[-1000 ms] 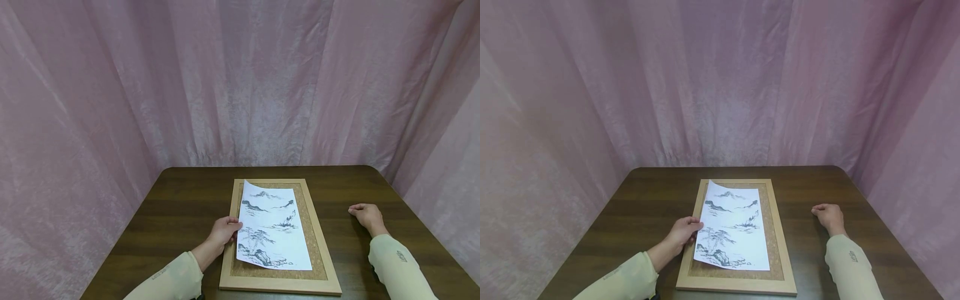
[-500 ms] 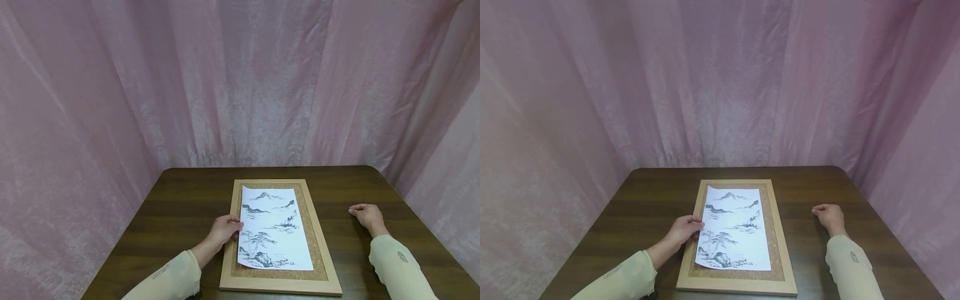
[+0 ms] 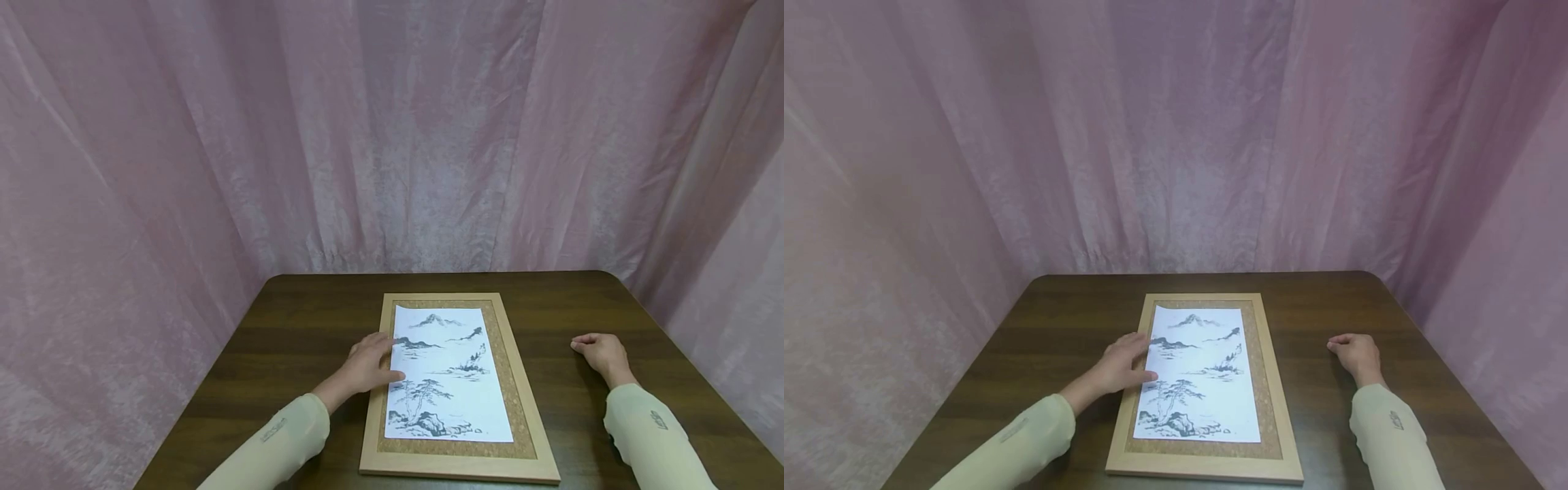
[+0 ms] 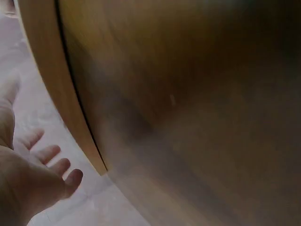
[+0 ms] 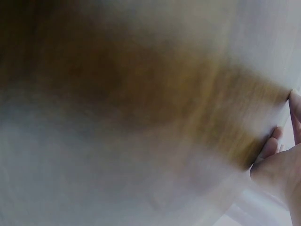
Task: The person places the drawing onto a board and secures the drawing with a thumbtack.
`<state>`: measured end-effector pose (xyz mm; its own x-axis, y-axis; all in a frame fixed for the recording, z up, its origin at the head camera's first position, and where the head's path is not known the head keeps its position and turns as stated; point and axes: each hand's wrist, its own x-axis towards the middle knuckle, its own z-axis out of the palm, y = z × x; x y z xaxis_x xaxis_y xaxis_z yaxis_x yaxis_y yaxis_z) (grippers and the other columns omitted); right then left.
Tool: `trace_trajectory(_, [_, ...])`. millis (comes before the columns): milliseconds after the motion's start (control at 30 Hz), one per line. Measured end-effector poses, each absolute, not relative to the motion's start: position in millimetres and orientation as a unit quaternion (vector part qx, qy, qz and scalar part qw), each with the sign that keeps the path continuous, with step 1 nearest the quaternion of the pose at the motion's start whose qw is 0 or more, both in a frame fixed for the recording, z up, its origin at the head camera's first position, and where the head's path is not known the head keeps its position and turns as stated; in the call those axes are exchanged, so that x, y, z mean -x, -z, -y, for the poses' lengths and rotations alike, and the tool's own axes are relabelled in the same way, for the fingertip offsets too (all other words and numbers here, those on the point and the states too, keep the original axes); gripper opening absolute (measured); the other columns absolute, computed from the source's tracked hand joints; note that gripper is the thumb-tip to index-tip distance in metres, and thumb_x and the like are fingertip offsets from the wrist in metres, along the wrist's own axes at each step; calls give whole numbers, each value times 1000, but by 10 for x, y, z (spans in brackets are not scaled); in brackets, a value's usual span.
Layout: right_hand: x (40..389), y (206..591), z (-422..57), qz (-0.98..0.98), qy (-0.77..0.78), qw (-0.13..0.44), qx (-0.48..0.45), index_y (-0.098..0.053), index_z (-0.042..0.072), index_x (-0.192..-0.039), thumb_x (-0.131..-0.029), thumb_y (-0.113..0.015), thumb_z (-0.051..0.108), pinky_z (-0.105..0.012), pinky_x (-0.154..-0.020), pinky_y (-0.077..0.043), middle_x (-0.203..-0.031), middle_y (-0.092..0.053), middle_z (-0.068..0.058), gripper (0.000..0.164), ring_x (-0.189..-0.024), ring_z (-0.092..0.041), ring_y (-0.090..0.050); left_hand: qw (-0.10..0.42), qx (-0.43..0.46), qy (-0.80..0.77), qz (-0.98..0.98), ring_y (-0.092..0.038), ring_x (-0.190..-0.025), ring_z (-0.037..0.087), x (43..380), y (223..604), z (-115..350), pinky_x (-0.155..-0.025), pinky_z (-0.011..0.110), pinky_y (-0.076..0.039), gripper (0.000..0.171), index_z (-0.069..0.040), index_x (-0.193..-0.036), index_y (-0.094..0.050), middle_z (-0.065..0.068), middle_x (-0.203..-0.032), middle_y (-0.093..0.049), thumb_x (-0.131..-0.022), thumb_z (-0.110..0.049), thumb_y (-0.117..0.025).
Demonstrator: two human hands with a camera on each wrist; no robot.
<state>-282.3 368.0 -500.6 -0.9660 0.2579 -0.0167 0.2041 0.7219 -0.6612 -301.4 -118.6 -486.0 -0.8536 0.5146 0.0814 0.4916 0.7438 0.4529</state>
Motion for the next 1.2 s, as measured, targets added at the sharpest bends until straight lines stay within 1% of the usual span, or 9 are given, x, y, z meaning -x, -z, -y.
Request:
trace_trajectory(33, [2823,5005,-3680,927,-351,38,124,-67,0,-102,-89,-57,27,-53,-84,-34,-113,-56,-25,31,-102,-44,-46,29,-280,-218,-934,-14,-134,31,3035,4868,1190,-101,56,-13,82,-11,-140,-36,11,-147,-23,-77,-56,-62])
trace_trajectory(133, [2826,5006,-3680,927,-351,36,125,-67,0,-102,-90,-57,28,-53,-84,-34,-113,-56,-25,32,-103,-44,-46,37,-300,-177,-937,-8,-136,30,3083,4896,1200,-102,56,-10,94,-11,-142,-31,10,-149,-17,-71,-66,-59])
trace_trajectory(300, [2837,5001,-3671,926,-353,36,125,-67,0,-101,-89,-57,28,-53,-84,-34,-113,-56,-24,31,-102,-44,-46,53,-314,-131,-939,-8,-136,30,3116,4923,1205,-103,56,-7,103,-13,-145,-24,8,-150,-14,-67,-74,-54])
trace_trajectory(533, [2845,4975,-3657,925,-355,32,133,-68,1,-101,-89,-58,27,-54,-85,-33,-113,-55,-25,31,-103,-44,-45,71,-326,-102,-937,-11,-136,27,3130,4921,1191,-101,60,-3,105,-11,-145,-22,9,-150,-15,-68,-77,-48])
trace_trajectory(667, [2853,4966,-3653,924,-356,31,136,-67,1,-102,-89,-58,27,-54,-86,-33,-114,-55,-24,30,-104,-44,-45,79,-327,-96,-937,-9,-136,27,3130,4915,1178,-101,61,-1,104,-10,-145,-22,9,-150,-13,-69,-77,-47])
trace_trajectory(833, [2845,4970,-3665,925,-353,30,137,-67,1,-103,-89,-58,29,-54,-85,-33,-115,-54,-25,33,-104,-45,-44,94,-322,-98,-937,-6,-136,27,3120,4906,1163,-100,61,0,102,-12,-145,-21,7,-150,-12,-70,-76,-47])
trace_trajectory(1033, [2827,4959,-3661,932,-335,48,126,-67,1,-103,-90,-55,32,-54,-83,-35,-115,-55,-25,36,-101,-45,-46,105,-319,-93,-937,-2,-137,25,3124,4911,1143,-101,60,0,102,-16,-146,-17,4,-151,-9,-70,-78,-44])
trace_trajectory(1200, [2866,4915,-3587,931,-334,74,125,-67,1,-103,-91,-54,30,-53,-82,-36,-112,-58,-23,35,-101,-44,-48,110,-318,-97,-937,-2,-137,25,3121,4893,1150,-101,60,-2,101,-16,-146,-17,4,-151,-9,-71,-77,-45])
